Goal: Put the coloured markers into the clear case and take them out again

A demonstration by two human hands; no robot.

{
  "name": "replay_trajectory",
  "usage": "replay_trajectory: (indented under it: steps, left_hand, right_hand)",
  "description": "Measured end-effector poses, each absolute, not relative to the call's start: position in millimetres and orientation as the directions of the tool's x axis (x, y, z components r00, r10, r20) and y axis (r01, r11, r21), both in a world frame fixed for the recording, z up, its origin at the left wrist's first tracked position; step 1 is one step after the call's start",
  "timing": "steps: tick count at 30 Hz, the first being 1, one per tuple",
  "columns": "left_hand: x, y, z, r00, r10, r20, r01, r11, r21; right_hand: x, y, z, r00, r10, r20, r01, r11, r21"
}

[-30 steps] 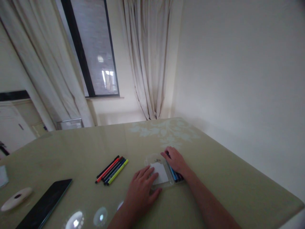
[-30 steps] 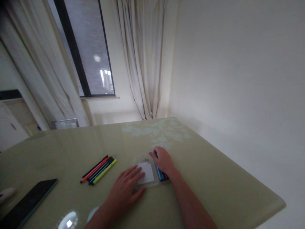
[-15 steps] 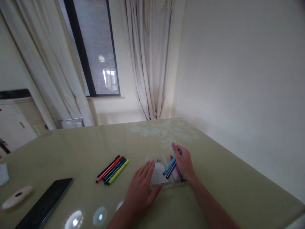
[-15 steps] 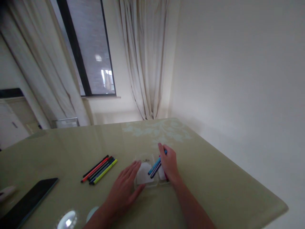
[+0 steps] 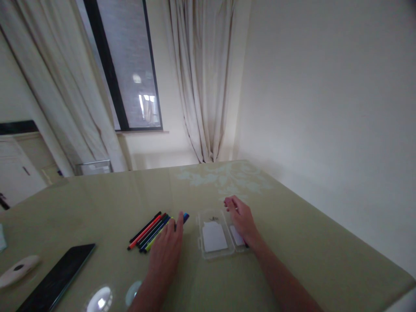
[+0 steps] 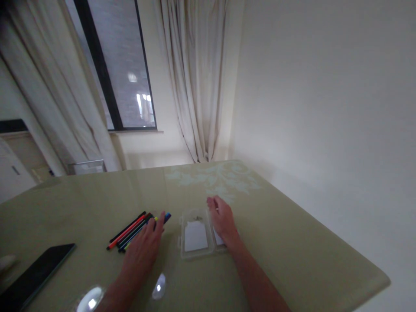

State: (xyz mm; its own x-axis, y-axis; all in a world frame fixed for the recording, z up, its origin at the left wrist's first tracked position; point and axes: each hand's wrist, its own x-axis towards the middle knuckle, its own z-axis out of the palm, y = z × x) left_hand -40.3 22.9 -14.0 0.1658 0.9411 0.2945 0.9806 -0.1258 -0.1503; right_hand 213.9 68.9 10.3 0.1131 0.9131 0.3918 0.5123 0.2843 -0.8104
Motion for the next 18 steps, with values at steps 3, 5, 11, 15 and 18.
replay_trajectory:
  steps: [3,5,11,15,18]
  left_hand:
    - [-56.9,23.7,-7.8,0.054,0.971,0.232,0.985,-0.013,-0.175]
    - [-63.5,24.3,-5.3,0.021,0.98,0.196,0.986,0.012,-0.166]
    - [-67.2,28.5,-1.7,-0.001,0.968,0.25,0.995,0.026,-0.097]
    - [-50.1,24.6,-8.7,0.215,0.914,0.343,0.96,-0.263,0.1]
    - [-32.5,16.6,-17.4,0.446,0.827,0.342,0.807,-0.537,0.246]
  right_hand:
    - [245.0,81.0,3.2,0.083,0.895,0.438,0.783,0.213,-0.585]
    - [252.5,85.2,-4.1,0.006,0.911,0.412,0.869,0.199,-0.453]
    - [244.9,87.4,-11.9,-0.119,0.915,0.385,0.945,0.223,-0.239]
    - [245.3,86.9,-11.6,-0.096,0.906,0.412,0.956,0.2,-0.217]
    - [247.8,88.6,-15.1,-0.101,0.903,0.418,0.951,0.211,-0.226]
